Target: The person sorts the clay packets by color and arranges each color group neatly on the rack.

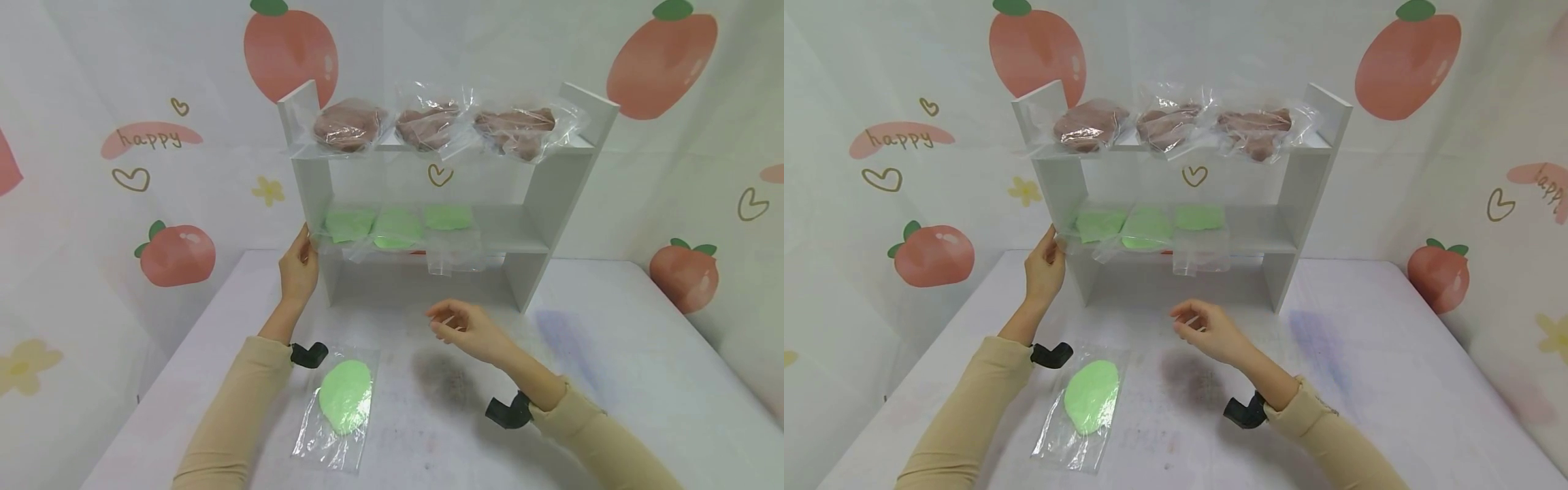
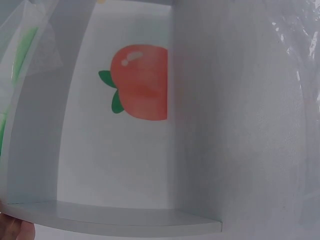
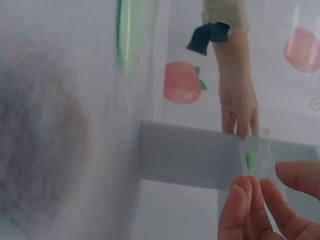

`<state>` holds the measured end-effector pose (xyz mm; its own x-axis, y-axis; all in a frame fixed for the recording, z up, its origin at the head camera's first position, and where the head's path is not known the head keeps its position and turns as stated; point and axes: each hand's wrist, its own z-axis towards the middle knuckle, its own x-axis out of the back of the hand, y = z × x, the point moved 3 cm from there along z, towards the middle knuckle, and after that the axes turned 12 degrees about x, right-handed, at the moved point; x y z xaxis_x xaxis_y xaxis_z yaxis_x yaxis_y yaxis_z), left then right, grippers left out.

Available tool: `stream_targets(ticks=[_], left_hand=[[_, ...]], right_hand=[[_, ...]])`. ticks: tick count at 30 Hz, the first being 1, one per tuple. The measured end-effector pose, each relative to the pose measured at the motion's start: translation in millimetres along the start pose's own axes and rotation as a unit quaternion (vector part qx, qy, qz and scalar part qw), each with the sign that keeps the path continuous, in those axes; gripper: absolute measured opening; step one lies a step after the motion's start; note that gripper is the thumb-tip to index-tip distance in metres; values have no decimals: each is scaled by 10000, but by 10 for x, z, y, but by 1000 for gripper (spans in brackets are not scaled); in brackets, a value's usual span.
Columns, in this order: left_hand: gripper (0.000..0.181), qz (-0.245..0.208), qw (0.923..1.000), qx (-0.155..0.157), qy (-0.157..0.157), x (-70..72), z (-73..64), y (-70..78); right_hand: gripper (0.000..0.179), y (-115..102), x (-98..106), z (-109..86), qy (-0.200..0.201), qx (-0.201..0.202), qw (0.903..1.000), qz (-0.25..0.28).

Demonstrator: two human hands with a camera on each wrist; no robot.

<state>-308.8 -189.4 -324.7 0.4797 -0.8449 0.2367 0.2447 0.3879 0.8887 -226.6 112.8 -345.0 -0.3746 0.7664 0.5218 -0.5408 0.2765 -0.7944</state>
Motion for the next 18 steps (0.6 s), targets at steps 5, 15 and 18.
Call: stream_targets(ticks=[5, 15, 18], left_hand=[[41, 8, 10000, 16, -5, 0, 1, -8], [41, 7, 10000, -58, 39, -7, 8, -22], [42, 16, 10000, -33, 15, -5, 7, -22]], right_hand=[[28, 36, -169, 21, -181, -87, 9996, 204], [37, 83, -514, 61, -686, -226, 9965, 427], [37, 116, -606, 72, -733, -315, 9956, 491]])
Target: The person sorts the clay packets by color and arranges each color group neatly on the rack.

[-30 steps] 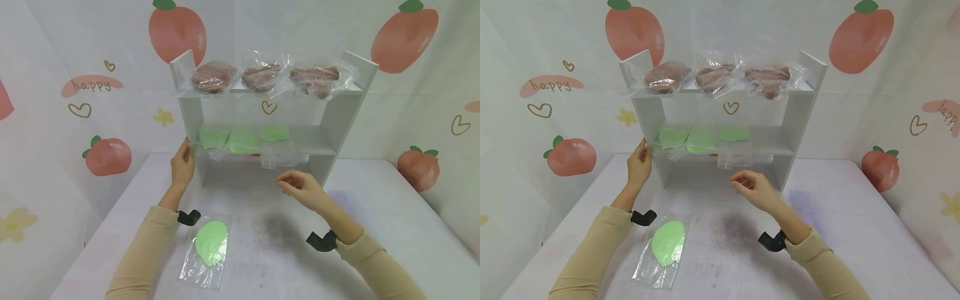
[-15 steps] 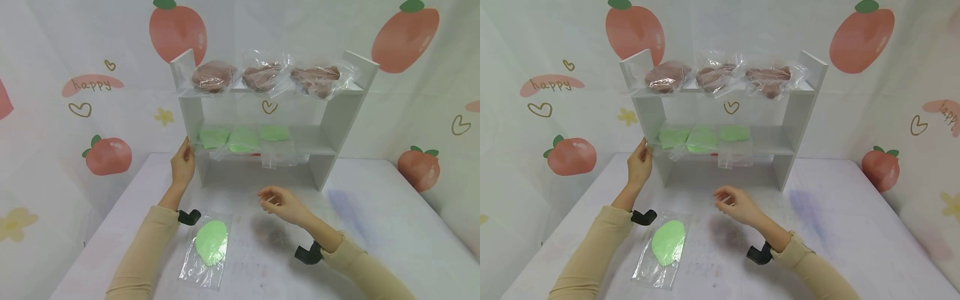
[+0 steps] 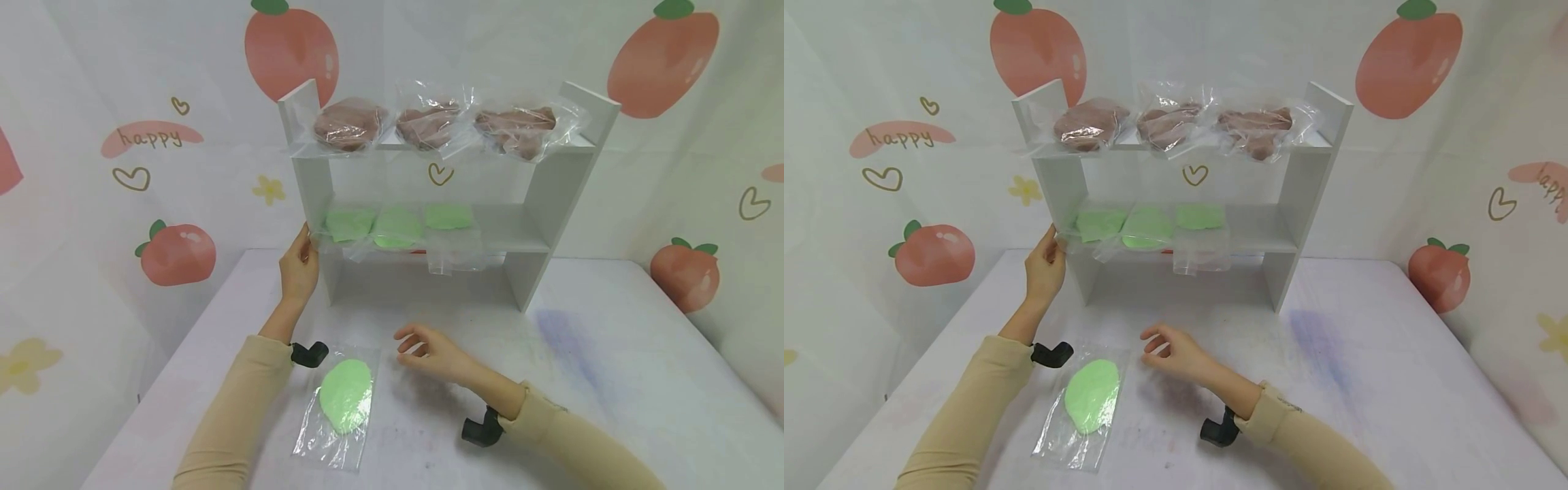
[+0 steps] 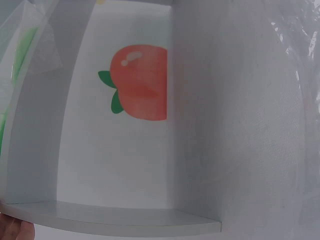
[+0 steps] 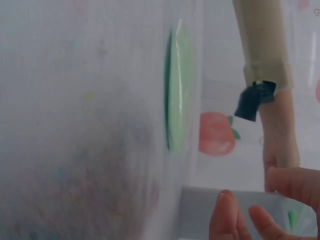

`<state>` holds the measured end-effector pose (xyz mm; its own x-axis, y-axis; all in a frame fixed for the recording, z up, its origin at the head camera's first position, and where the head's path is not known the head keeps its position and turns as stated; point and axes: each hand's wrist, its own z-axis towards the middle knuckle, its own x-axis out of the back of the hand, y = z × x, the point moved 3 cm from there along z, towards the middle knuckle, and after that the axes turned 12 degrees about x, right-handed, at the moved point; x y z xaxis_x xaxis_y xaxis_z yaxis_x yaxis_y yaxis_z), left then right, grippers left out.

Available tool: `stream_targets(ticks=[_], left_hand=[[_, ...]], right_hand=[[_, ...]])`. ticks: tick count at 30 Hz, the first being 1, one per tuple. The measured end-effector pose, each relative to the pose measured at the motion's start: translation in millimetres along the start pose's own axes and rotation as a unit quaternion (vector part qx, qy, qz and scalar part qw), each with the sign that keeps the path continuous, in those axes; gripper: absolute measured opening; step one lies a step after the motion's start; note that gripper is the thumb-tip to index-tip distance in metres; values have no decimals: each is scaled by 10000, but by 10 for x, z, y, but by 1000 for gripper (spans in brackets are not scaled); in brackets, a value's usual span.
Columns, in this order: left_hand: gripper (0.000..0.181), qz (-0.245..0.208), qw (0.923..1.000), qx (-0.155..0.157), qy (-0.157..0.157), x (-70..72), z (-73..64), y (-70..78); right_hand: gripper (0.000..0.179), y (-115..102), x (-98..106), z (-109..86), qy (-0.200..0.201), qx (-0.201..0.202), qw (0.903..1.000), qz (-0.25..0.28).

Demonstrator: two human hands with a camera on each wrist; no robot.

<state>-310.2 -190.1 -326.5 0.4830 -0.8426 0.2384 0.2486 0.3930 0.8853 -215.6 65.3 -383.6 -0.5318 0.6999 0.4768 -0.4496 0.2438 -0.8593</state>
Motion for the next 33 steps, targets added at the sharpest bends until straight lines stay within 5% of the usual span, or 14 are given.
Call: stream_targets(ticks=[13, 22, 33], left_hand=[[41, 8, 10000, 62, 26, 2, -9, 23], [43, 34, 9992, 287, -267, 4, -17, 9], [42, 30, 9993, 274, -245, 6, -22, 16]], right_hand=[[44, 96, -297, 88, -173, -693, 9971, 268], [48, 145, -370, 176, -391, -878, 9953, 120], [54, 182, -440, 317, -655, -933, 9935, -32]])
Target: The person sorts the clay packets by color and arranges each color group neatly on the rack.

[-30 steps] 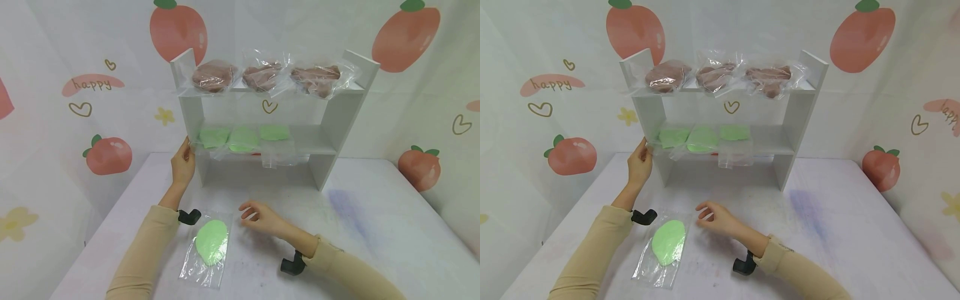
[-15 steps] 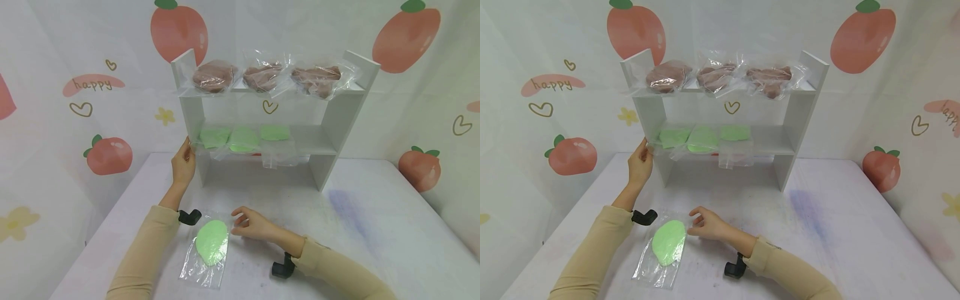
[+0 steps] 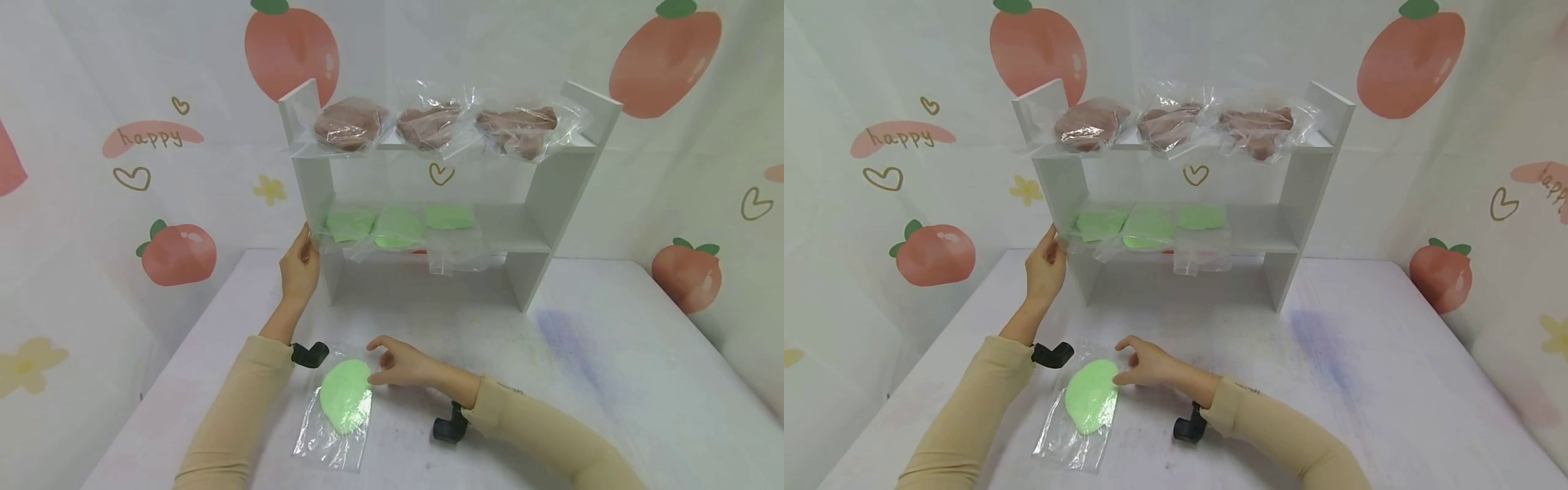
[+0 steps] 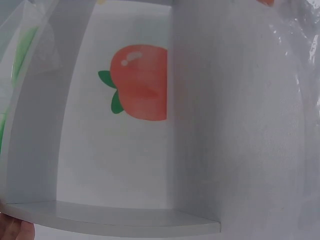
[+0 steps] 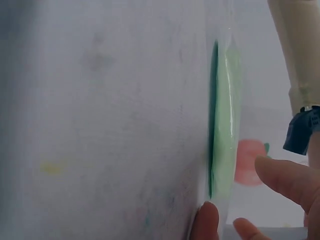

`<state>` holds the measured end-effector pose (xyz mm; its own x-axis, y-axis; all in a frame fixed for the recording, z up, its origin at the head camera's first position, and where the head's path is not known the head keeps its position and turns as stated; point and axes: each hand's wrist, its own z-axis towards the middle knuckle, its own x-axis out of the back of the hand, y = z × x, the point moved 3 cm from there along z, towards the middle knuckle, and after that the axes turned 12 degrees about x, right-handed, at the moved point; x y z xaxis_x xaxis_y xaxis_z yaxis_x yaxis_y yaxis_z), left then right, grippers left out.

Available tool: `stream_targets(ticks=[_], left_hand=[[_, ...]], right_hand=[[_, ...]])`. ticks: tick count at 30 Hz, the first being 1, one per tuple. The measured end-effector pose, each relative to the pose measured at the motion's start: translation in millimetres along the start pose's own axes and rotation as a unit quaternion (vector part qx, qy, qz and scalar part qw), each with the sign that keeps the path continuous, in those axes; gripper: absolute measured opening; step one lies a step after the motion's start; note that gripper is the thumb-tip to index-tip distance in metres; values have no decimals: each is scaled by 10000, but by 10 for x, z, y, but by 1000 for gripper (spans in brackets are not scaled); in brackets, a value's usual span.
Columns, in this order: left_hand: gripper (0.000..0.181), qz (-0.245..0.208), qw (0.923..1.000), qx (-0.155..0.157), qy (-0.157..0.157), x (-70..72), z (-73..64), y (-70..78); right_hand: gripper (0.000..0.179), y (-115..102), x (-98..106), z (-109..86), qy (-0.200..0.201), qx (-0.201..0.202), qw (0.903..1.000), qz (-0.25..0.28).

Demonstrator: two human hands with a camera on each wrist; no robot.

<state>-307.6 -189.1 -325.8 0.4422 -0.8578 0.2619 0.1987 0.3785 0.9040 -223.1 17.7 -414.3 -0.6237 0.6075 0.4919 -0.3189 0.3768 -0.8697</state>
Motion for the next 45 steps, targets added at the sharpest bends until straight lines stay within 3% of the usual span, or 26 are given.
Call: stream_targets(ticks=[9, 19, 29, 37, 45], left_hand=[[43, 7, 10000, -41, 15, -2, 1, 13], [43, -40, 10000, 15, -27, -5, 0, 21], [43, -65, 10000, -61, 3, 4, -13, 36], [43, -52, 10000, -1, 23, 3, -1, 7], [43, -13, 10000, 44, -10, 6, -7, -1]], right_hand=[[60, -39, -49, 121, -197, -203, 9957, -878], [64, -155, -125, 137, -250, -152, 9827, -1830], [47, -179, -163, 151, -326, 27, 9903, -1349], [39, -155, -160, 167, -177, 33, 9917, -1272], [40, -98, -95, 125, 32, 321, 9983, -483]])
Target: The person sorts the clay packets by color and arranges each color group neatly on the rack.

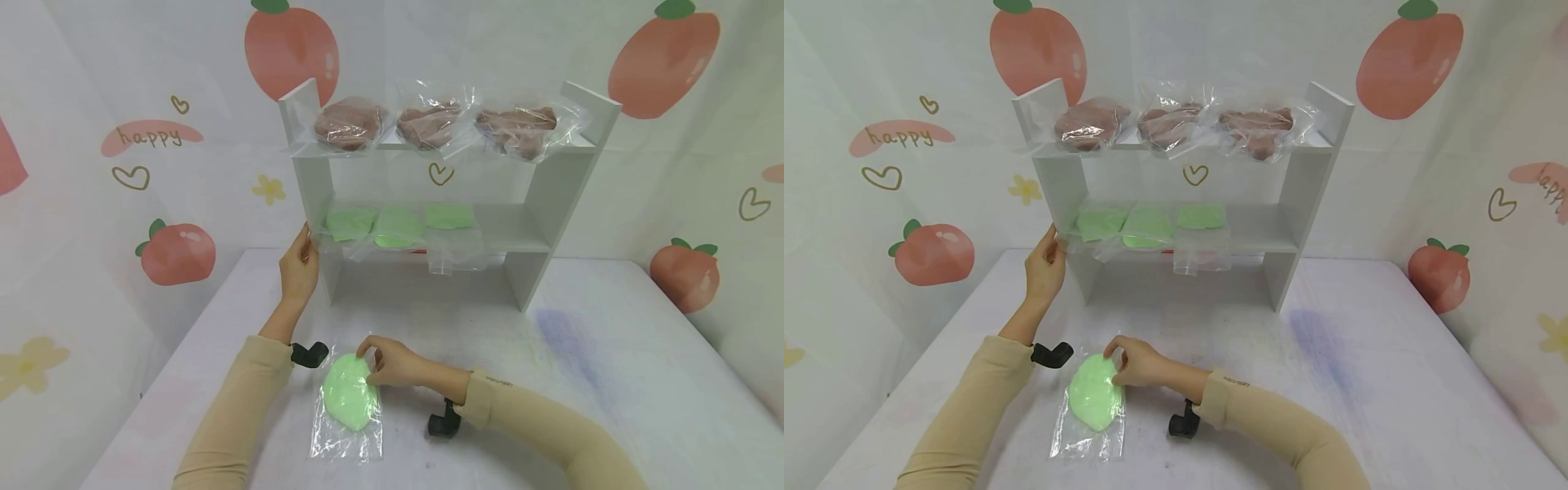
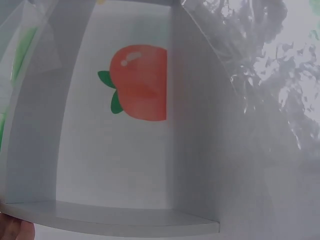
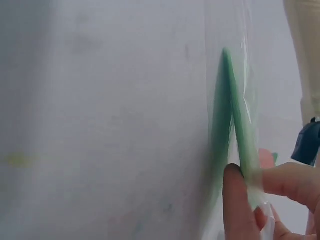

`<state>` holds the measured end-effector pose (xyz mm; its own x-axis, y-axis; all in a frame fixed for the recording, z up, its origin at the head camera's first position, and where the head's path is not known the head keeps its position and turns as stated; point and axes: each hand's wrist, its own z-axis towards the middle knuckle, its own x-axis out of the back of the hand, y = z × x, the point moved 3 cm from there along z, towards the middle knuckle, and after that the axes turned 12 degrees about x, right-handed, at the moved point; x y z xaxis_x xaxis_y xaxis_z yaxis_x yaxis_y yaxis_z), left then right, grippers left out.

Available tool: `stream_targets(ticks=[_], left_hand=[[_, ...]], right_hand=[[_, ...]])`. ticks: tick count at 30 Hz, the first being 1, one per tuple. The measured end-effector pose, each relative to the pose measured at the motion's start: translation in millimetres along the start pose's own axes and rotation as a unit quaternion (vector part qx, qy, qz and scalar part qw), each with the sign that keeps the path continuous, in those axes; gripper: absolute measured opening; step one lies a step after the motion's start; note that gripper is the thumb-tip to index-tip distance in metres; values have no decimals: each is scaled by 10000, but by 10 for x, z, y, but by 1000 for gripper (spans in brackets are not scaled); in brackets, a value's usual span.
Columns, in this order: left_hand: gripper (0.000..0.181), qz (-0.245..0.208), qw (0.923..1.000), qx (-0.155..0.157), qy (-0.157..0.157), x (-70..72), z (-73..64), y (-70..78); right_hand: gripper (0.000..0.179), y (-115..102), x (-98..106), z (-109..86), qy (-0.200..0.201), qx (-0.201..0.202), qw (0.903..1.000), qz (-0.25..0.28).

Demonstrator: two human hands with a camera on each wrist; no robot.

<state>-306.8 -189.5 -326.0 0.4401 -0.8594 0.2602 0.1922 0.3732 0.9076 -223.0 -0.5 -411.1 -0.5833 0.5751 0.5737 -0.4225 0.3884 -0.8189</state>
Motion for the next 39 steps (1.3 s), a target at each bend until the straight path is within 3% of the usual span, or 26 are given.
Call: stream_targets(ticks=[9, 16, 30, 39], left_hand=[[43, -13, 10000, 21, 25, 1, 5, -6], [42, -7, 10000, 35, 30, -3, 4, -6], [40, -25, 9998, -93, 158, -1, 8, -8], [40, 21, 9996, -192, 217, -8, 12, -20]], right_hand=[[37, 106, 104, -110, -42, 125, 9988, 463], [36, 122, 257, -211, 271, 201, 9985, 430], [38, -14, 543, -453, 499, 187, 9912, 1210], [40, -162, 758, -589, 632, 680, 9858, 1397]])
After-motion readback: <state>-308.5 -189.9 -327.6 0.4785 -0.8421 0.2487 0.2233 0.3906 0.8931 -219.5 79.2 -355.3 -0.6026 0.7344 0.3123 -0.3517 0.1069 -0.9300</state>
